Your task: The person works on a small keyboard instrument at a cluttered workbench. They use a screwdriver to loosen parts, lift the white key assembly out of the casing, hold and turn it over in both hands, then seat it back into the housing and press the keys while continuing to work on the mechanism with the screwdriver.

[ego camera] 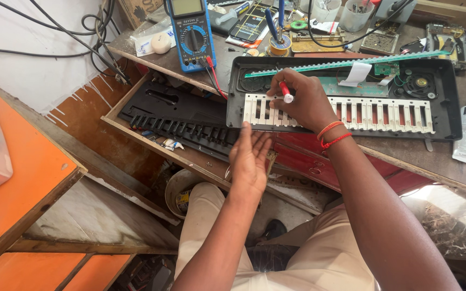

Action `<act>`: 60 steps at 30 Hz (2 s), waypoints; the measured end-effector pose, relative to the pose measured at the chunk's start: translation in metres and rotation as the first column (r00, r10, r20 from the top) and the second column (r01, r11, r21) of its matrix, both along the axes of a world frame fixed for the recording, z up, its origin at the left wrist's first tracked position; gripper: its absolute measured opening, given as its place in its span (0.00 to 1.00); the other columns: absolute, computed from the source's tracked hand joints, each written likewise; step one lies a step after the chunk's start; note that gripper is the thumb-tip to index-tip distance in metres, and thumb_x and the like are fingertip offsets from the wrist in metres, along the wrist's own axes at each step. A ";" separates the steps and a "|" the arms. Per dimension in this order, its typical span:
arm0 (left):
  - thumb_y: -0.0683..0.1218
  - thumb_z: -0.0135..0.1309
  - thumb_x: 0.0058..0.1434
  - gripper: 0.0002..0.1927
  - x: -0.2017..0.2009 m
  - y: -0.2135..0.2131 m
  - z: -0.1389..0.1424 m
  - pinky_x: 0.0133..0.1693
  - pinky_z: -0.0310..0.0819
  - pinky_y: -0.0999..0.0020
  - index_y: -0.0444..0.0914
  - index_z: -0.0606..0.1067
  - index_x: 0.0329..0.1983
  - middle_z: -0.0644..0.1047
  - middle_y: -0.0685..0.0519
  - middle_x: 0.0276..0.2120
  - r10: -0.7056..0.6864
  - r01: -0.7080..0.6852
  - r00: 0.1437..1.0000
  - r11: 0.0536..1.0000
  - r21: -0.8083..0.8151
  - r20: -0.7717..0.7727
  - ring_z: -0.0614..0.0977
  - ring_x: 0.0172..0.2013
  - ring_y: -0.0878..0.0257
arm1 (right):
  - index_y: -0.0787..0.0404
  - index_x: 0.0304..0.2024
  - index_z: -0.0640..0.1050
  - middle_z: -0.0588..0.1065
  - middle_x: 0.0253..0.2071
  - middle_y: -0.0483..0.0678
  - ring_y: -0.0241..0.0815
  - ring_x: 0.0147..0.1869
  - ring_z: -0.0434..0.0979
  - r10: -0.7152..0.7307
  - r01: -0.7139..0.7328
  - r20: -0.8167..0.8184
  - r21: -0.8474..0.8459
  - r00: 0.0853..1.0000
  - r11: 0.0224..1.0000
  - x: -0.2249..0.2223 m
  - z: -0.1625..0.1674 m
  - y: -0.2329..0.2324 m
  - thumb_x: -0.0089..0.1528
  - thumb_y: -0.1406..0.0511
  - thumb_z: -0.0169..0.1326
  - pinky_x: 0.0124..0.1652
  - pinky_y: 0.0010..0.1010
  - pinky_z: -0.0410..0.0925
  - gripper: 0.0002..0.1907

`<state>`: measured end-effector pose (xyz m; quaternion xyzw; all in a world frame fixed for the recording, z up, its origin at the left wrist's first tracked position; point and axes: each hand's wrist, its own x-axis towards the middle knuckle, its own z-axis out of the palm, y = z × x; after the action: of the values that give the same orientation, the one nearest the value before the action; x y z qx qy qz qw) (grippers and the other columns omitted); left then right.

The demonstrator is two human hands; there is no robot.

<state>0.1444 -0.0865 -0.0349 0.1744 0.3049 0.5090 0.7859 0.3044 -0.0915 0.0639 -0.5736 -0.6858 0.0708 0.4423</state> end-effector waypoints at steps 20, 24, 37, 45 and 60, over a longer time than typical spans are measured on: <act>0.43 0.65 0.56 0.11 0.015 0.004 -0.013 0.48 0.81 0.66 0.34 0.78 0.39 0.81 0.51 0.38 0.131 -0.129 0.991 0.989 -0.073 0.020 0.84 0.41 0.60 | 0.63 0.40 0.75 0.81 0.39 0.45 0.37 0.42 0.81 0.004 -0.004 0.022 0.001 1.000 1.000 -0.001 0.002 -0.001 0.54 0.73 0.69 0.44 0.29 0.73 0.16; 0.41 0.64 0.57 0.10 0.017 0.005 -0.012 0.49 0.82 0.65 0.33 0.78 0.40 0.81 0.50 0.38 0.144 -0.144 0.989 0.987 -0.071 0.004 0.84 0.41 0.60 | 0.62 0.40 0.75 0.82 0.39 0.44 0.36 0.44 0.82 0.019 -0.019 0.008 0.011 1.000 1.000 -0.001 0.002 -0.001 0.54 0.73 0.68 0.46 0.29 0.73 0.16; 0.49 0.64 0.59 0.16 0.019 0.001 -0.007 0.46 0.79 0.67 0.34 0.76 0.44 0.79 0.52 0.37 0.063 -0.062 0.998 0.995 -0.077 0.017 0.82 0.39 0.62 | 0.62 0.40 0.75 0.82 0.39 0.45 0.37 0.43 0.82 0.014 -0.014 -0.002 0.006 1.000 1.000 0.000 0.000 0.000 0.54 0.73 0.69 0.46 0.29 0.74 0.17; 0.48 0.64 0.59 0.16 0.016 -0.005 -0.002 0.48 0.81 0.66 0.33 0.77 0.44 0.80 0.49 0.38 0.028 -0.027 1.000 0.997 -0.078 0.010 0.84 0.41 0.60 | 0.63 0.40 0.75 0.82 0.39 0.45 0.37 0.44 0.82 0.020 -0.019 -0.004 0.009 1.000 1.000 0.000 0.001 0.000 0.54 0.73 0.68 0.47 0.29 0.74 0.16; 0.42 0.61 0.60 0.11 0.019 0.001 -0.006 0.50 0.83 0.62 0.31 0.76 0.43 0.78 0.48 0.39 0.073 -0.071 0.997 0.996 -0.049 0.021 0.83 0.41 0.57 | 0.62 0.41 0.75 0.82 0.39 0.45 0.36 0.44 0.82 0.025 -0.025 -0.017 -0.004 1.000 1.000 0.001 0.000 0.000 0.54 0.73 0.68 0.47 0.29 0.74 0.16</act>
<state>0.1635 -0.0852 -0.0407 0.1387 0.3143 0.5314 0.7743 0.3049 -0.0913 0.0634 -0.5654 -0.6890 0.0822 0.4460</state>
